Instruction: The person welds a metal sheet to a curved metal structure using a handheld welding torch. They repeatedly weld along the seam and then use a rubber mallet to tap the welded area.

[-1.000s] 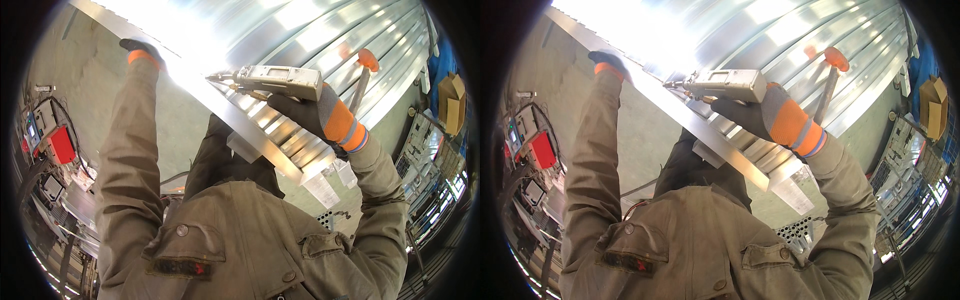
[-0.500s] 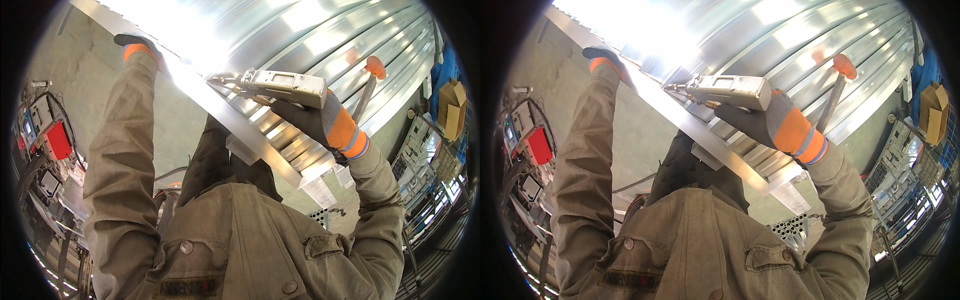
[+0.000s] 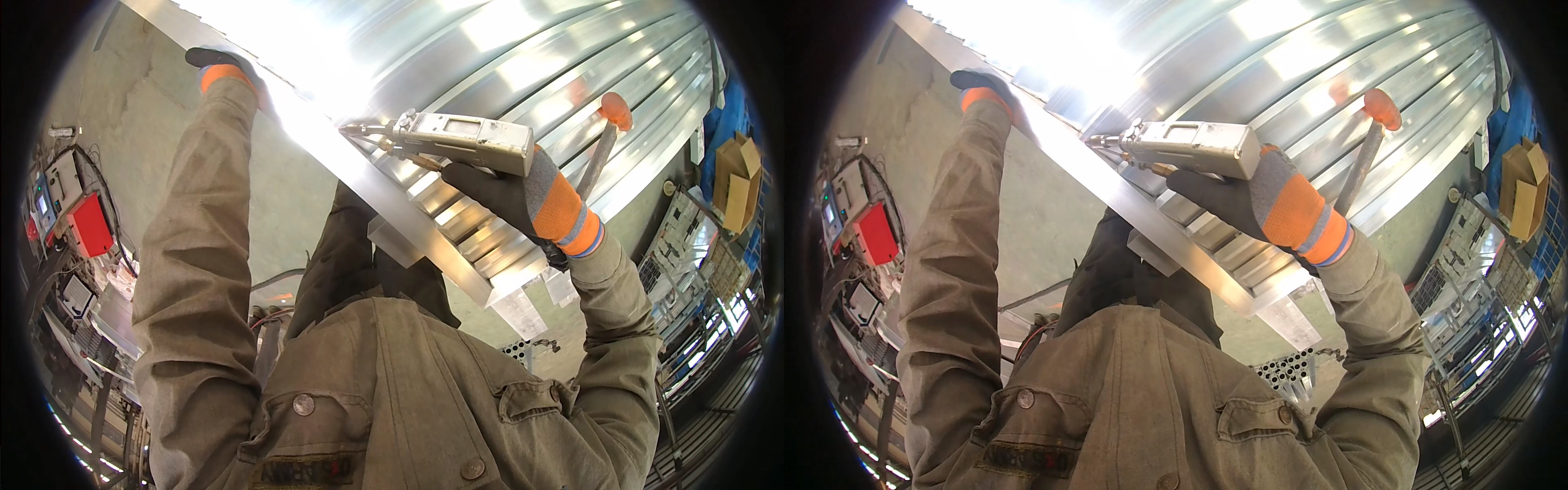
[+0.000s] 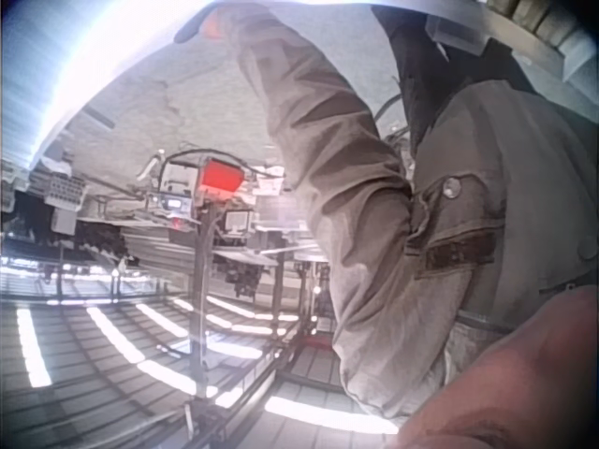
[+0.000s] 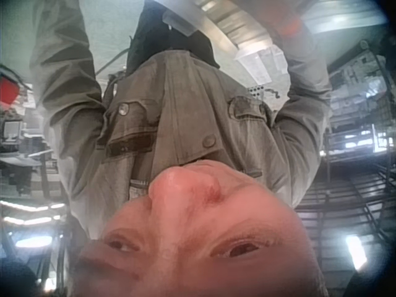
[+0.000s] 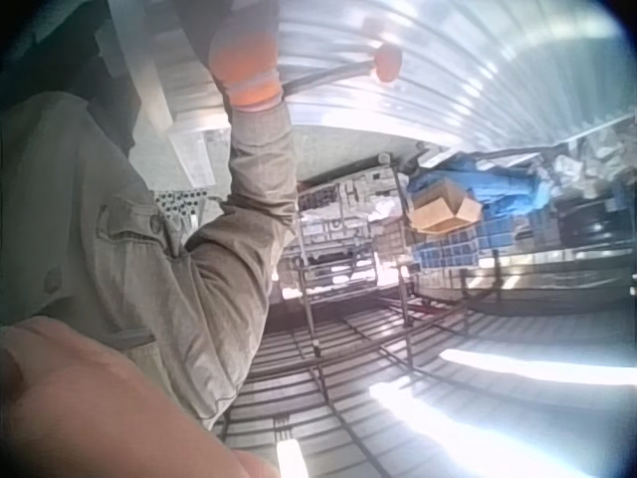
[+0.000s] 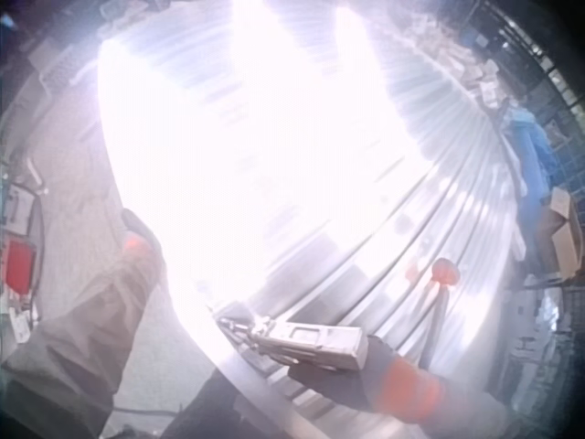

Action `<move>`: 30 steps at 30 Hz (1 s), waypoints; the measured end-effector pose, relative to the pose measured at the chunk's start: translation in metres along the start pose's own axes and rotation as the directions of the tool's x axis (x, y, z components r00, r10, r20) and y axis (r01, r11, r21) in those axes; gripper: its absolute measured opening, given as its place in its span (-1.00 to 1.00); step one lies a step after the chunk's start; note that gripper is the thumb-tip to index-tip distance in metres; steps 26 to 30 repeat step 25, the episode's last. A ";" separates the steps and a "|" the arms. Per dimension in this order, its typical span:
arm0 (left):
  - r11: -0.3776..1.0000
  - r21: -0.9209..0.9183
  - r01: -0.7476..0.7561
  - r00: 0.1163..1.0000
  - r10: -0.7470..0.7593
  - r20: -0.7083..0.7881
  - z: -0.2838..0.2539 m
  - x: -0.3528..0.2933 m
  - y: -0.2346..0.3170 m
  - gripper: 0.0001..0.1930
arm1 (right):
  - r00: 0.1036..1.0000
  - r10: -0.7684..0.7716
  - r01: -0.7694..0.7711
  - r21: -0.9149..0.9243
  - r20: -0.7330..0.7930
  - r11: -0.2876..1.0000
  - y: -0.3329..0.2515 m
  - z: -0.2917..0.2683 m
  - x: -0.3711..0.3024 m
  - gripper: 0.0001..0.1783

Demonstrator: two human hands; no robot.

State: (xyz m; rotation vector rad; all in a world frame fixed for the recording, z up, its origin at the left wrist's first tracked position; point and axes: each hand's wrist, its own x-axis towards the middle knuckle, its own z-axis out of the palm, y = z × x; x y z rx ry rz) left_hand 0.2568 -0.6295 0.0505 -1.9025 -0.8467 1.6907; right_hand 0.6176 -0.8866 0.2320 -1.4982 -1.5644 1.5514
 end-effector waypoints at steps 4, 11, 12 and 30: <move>1.000 0.017 -0.022 0.995 0.023 -0.092 0.004 -0.012 -0.010 -0.34 | 1.000 0.018 -0.018 0.002 -0.013 1.000 0.000 0.001 0.000 -0.58; 0.997 0.054 0.055 0.993 -0.049 -0.104 -0.008 -0.030 -0.011 -0.48 | 0.999 0.000 0.000 -0.002 -0.041 1.000 0.002 0.005 0.002 -0.60; 0.998 0.024 0.063 0.995 -0.061 -0.073 -0.007 -0.026 -0.011 -0.46 | 0.999 0.001 -0.001 0.002 -0.040 1.000 0.002 0.005 0.003 -0.60; 0.983 -0.028 0.182 0.980 -0.179 0.082 0.010 0.034 0.008 -0.13 | 0.990 0.128 -0.122 -0.098 0.057 0.988 -0.009 -0.002 0.003 -0.53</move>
